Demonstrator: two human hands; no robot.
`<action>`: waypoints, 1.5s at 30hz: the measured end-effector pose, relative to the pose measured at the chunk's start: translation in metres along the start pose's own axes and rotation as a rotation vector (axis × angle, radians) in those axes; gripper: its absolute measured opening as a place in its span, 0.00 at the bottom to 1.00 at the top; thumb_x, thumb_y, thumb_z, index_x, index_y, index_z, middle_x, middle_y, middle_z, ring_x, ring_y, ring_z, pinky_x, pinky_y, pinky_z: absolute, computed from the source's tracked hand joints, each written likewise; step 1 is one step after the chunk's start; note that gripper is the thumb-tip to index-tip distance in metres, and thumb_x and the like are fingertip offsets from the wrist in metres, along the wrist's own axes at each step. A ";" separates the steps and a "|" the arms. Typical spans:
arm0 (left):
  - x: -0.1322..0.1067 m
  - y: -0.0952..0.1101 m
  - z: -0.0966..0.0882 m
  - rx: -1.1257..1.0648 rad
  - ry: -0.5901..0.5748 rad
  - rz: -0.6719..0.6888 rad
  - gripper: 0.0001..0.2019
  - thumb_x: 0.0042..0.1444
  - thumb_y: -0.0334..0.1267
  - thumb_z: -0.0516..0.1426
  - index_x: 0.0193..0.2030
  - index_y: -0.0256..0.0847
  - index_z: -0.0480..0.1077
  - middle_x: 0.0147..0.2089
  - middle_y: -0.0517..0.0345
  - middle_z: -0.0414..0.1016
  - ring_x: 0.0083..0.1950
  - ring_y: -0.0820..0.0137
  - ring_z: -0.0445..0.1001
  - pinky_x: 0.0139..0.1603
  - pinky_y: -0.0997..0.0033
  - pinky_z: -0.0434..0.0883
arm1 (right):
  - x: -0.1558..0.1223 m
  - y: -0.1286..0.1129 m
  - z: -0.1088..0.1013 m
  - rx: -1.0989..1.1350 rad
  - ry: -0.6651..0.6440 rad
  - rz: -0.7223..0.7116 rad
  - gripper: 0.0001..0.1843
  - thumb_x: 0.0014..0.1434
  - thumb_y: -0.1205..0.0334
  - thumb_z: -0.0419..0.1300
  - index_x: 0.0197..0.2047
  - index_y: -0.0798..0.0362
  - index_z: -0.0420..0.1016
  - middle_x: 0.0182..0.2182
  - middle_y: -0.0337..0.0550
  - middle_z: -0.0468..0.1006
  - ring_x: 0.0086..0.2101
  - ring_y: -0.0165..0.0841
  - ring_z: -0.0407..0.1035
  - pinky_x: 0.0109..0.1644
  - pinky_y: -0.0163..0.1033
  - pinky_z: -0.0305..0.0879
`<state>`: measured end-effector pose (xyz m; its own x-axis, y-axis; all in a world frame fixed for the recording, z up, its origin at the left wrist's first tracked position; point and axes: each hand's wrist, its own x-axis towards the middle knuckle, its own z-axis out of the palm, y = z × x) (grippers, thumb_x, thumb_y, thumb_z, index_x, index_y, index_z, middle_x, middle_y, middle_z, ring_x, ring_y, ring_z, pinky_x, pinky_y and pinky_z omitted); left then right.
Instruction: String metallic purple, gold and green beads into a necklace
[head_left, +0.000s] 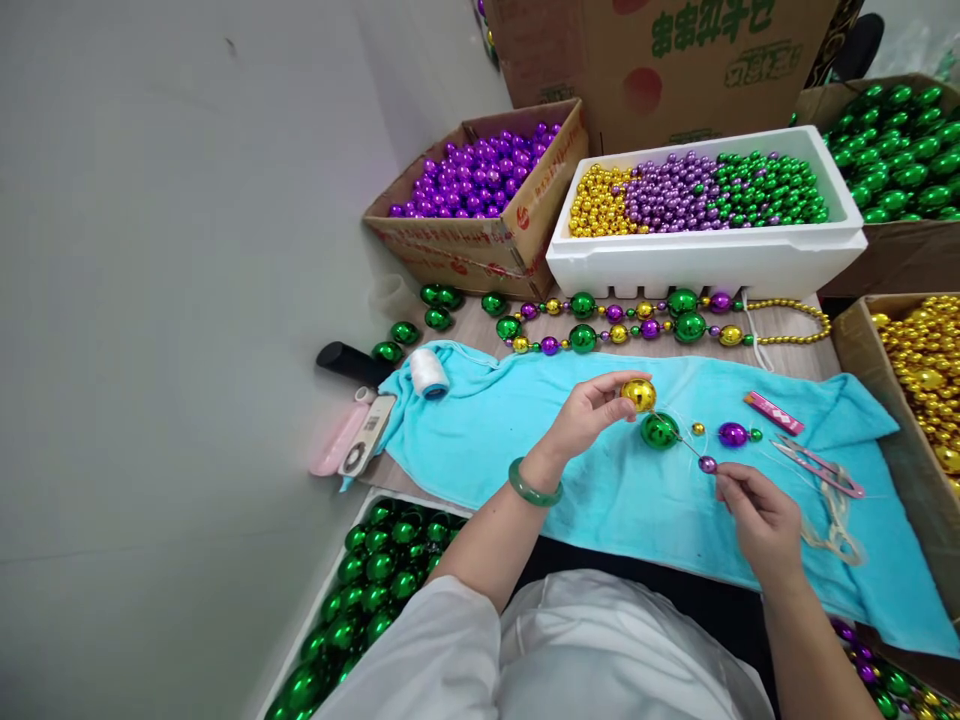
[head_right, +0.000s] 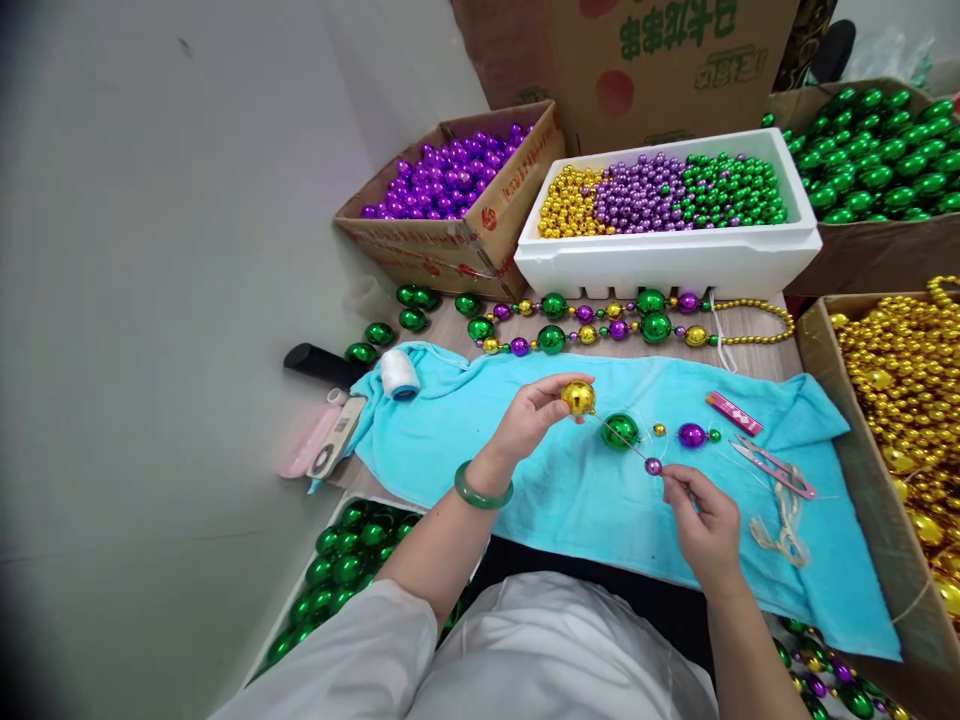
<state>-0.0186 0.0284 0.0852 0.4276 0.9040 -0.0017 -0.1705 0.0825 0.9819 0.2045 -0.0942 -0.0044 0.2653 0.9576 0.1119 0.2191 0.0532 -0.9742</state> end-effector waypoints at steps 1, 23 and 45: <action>0.000 0.000 -0.001 -0.002 -0.014 -0.004 0.23 0.50 0.50 0.65 0.51 0.41 0.76 0.40 0.52 0.76 0.34 0.73 0.71 0.39 0.70 0.72 | 0.001 0.001 0.000 0.004 -0.008 0.000 0.06 0.59 0.60 0.61 0.38 0.51 0.79 0.23 0.36 0.71 0.23 0.27 0.65 0.28 0.34 0.62; 0.000 -0.004 -0.005 -0.224 -0.058 -0.100 0.27 0.49 0.52 0.65 0.53 0.40 0.74 0.41 0.48 0.77 0.37 0.68 0.75 0.42 0.67 0.71 | 0.007 -0.006 0.011 0.195 -0.105 0.123 0.07 0.58 0.58 0.62 0.35 0.52 0.78 0.20 0.36 0.70 0.21 0.26 0.62 0.23 0.32 0.59; -0.007 0.010 0.001 -0.010 -0.202 -0.027 0.25 0.52 0.44 0.65 0.57 0.42 0.73 0.46 0.51 0.76 0.43 0.70 0.73 0.44 0.73 0.69 | 0.004 -0.010 0.006 0.088 -0.078 0.022 0.05 0.60 0.61 0.61 0.38 0.51 0.78 0.24 0.37 0.71 0.24 0.26 0.64 0.27 0.33 0.61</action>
<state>-0.0221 0.0221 0.0950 0.6016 0.7987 0.0112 -0.1653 0.1108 0.9800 0.1979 -0.0891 0.0049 0.1940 0.9779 0.0783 0.1299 0.0535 -0.9901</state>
